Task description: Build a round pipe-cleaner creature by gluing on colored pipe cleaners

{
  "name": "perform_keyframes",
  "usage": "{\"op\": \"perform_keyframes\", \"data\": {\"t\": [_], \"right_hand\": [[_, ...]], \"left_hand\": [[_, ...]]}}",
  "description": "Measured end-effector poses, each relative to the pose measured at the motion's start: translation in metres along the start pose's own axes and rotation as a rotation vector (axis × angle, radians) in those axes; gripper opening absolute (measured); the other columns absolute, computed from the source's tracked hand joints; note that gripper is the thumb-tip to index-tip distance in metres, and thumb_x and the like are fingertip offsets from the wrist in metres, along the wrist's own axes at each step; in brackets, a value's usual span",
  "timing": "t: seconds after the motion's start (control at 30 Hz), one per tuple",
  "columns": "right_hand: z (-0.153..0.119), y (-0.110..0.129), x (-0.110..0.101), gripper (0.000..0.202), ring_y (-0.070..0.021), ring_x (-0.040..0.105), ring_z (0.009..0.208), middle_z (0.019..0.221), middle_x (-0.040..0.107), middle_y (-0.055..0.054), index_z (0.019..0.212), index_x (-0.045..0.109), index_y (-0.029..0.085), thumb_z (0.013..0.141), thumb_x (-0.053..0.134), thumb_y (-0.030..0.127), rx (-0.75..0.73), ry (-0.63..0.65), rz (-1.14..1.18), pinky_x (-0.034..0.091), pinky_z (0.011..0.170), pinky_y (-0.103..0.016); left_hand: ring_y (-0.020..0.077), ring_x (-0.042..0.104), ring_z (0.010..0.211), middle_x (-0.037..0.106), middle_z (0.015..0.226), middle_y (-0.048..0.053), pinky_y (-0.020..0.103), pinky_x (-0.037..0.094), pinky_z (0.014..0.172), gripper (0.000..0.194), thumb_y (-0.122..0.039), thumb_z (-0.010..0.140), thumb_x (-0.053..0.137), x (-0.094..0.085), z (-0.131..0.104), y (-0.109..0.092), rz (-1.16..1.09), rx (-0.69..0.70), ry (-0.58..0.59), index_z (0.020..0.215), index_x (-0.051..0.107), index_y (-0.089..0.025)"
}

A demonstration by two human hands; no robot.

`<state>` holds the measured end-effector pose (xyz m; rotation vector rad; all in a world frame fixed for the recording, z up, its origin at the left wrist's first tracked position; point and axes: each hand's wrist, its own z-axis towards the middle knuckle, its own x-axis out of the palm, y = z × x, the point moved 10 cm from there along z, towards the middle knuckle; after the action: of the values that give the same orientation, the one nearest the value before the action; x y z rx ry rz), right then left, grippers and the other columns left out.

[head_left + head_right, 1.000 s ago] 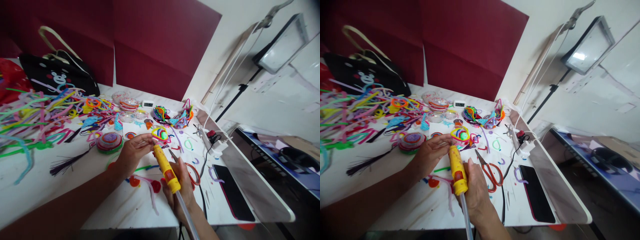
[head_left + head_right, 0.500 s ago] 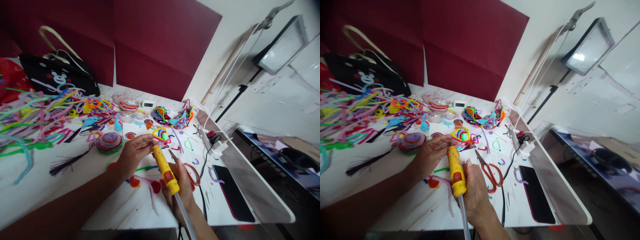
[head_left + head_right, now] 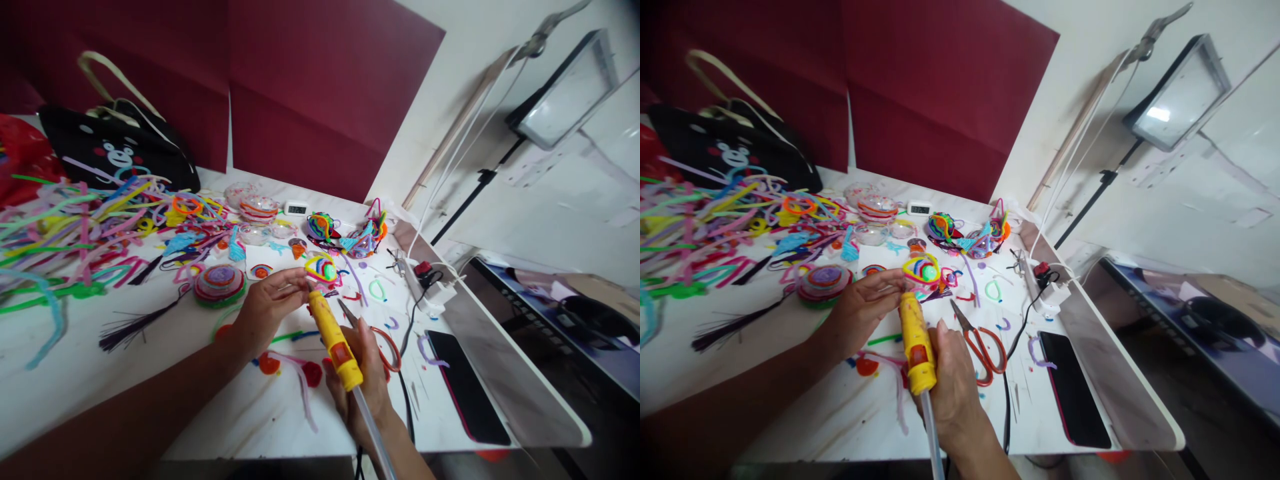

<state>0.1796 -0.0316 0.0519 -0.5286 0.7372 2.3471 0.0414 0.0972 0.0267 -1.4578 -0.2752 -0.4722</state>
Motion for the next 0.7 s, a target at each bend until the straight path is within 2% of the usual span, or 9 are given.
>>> {"op": "perform_keyframes", "data": {"t": [0.33, 0.7], "right_hand": [[0.003, 0.0066, -0.0008, 0.073, -0.025, 0.061, 0.085, 0.106, 0.061, -0.016, 0.155, 0.011, 0.017, 0.094, 0.05, 0.024, -0.036, -0.014, -0.015, 0.057, 0.069, -0.043], [0.0004, 0.0034, -0.0001, 0.075, -0.026, 0.061, 0.087, 0.109, 0.061, -0.016, 0.155, 0.009, 0.019, 0.093, 0.052, 0.024, -0.02, -0.002, 0.009, 0.057, 0.071, -0.046]], "left_hand": [[0.0223, 0.068, 0.089, 0.074, 0.09, 0.007, 0.032, 0.053, 0.081, 0.036, -0.026, 0.06, 0.085, 0.0006, 0.0002, 0.0027, -0.012, -0.007, 0.007, 0.093, 0.073, -0.018], [0.019, 0.067, 0.084, 0.073, 0.087, 0.005, 0.028, 0.053, 0.075, 0.039, -0.024, 0.059, 0.086, 0.0056, -0.0025, 0.0018, -0.046, -0.052, 0.025, 0.095, 0.074, -0.019]]}}
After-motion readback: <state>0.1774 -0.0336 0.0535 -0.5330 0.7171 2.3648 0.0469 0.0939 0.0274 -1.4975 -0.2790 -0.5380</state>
